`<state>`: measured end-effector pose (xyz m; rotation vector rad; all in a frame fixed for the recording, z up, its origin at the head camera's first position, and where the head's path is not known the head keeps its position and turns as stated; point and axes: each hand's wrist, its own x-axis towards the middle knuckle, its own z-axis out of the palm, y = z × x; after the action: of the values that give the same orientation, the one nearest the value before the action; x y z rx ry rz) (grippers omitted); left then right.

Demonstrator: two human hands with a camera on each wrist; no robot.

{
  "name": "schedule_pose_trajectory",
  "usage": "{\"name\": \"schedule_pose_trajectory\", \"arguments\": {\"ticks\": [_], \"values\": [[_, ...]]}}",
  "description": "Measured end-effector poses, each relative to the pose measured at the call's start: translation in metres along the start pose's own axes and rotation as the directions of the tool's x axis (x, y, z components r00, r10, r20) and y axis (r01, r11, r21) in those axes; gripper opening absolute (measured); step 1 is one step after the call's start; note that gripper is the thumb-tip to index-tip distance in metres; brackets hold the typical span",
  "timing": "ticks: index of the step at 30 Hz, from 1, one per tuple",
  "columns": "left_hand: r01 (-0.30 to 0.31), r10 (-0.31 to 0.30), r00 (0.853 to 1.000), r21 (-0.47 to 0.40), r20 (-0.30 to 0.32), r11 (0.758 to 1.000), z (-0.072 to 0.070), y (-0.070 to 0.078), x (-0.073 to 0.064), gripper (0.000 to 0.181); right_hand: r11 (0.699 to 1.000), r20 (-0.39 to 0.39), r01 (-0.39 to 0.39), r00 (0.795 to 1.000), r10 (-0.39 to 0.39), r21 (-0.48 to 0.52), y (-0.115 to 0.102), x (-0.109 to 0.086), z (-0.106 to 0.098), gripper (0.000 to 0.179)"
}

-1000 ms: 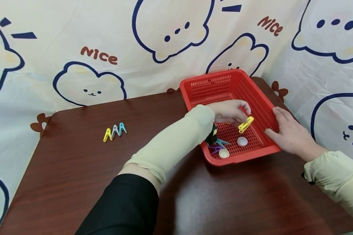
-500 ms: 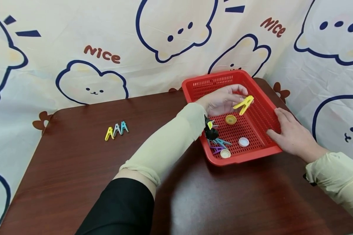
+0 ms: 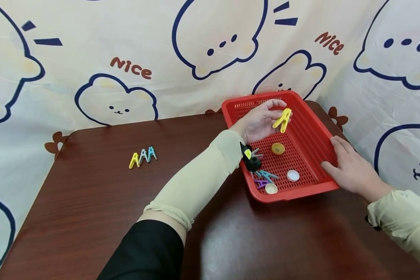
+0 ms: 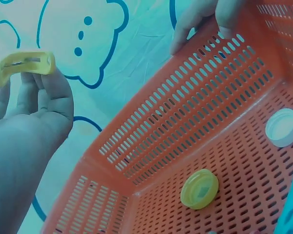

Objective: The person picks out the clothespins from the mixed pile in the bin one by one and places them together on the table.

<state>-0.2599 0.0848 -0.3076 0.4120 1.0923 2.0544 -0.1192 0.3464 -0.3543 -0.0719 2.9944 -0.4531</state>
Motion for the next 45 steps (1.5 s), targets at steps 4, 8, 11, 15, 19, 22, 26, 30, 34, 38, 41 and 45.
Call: {"name": "schedule_pose_trajectory", "arguments": {"ticks": [4, 8, 11, 15, 19, 22, 26, 30, 34, 38, 41, 45], "values": [[-0.008, 0.008, 1.000, -0.004, -0.026, 1.000, -0.004, -0.004, -0.003, 0.022, 1.000, 0.049, 0.021, 0.999, -0.020, -0.021, 0.002, -0.001, 0.001, 0.089], [-0.034, 0.033, 0.999, -0.025, -0.038, 0.999, -0.009, -0.003, -0.010, 0.022, 0.998, 0.071, 0.046, 0.997, -0.043, -0.043, 0.002, -0.001, 0.001, 0.090], [-0.047, 0.046, 0.998, -0.027, -0.052, 0.999, -0.014, 0.000, -0.016, 0.022, 0.997, 0.069, 0.052, 0.996, -0.049, -0.051, 0.003, -0.001, 0.000, 0.091], [-0.063, 0.060, 0.995, -0.035, -0.083, 0.997, -0.021, 0.005, -0.025, 0.022, 0.997, 0.059, 0.059, 0.997, -0.056, -0.057, 0.002, 0.000, -0.001, 0.090], [-0.086, 0.080, 0.990, -0.048, -0.115, 0.995, -0.030, 0.011, -0.038, 0.021, 0.996, 0.053, 0.069, 0.996, -0.065, -0.064, 0.001, 0.001, -0.001, 0.089], [-0.112, 0.103, 0.985, -0.059, -0.139, 0.992, -0.038, 0.014, -0.049, 0.021, 0.996, 0.055, 0.068, 0.996, -0.064, -0.062, 0.000, 0.002, -0.001, 0.089], [-0.144, 0.129, 0.974, -0.071, -0.185, 0.987, -0.050, 0.018, -0.063, 0.020, 0.996, 0.063, 0.060, 0.996, -0.057, -0.058, 0.001, 0.002, 0.000, 0.089], [-0.180, 0.159, 0.965, -0.086, -0.209, 0.980, -0.057, 0.022, -0.072, 0.020, 0.997, 0.064, 0.053, 0.997, -0.049, -0.060, 0.003, 0.000, 0.000, 0.089], [-0.237, 0.212, 0.957, -0.114, -0.199, 0.965, -0.058, 0.027, -0.078, 0.022, 0.997, 0.057, 0.055, 0.997, -0.051, -0.062, 0.004, -0.002, 0.001, 0.088], [-0.272, 0.238, 0.951, -0.165, -0.199, 0.948, -0.064, 0.029, -0.086, 0.022, 0.996, 0.047, 0.060, 0.997, -0.058, -0.060, 0.004, -0.001, 0.002, 0.088], [-0.293, 0.251, 0.945, -0.200, -0.210, 0.935, -0.071, 0.029, -0.093, 0.022, 0.996, 0.041, 0.063, 0.997, -0.061, -0.067, 0.004, -0.001, 0.002, 0.088], [-0.317, 0.264, 0.934, -0.219, -0.241, 0.923, -0.084, 0.029, -0.103, 0.021, 0.996, 0.045, 0.061, 0.997, -0.058, -0.070, 0.004, 0.000, 0.001, 0.087]]}}
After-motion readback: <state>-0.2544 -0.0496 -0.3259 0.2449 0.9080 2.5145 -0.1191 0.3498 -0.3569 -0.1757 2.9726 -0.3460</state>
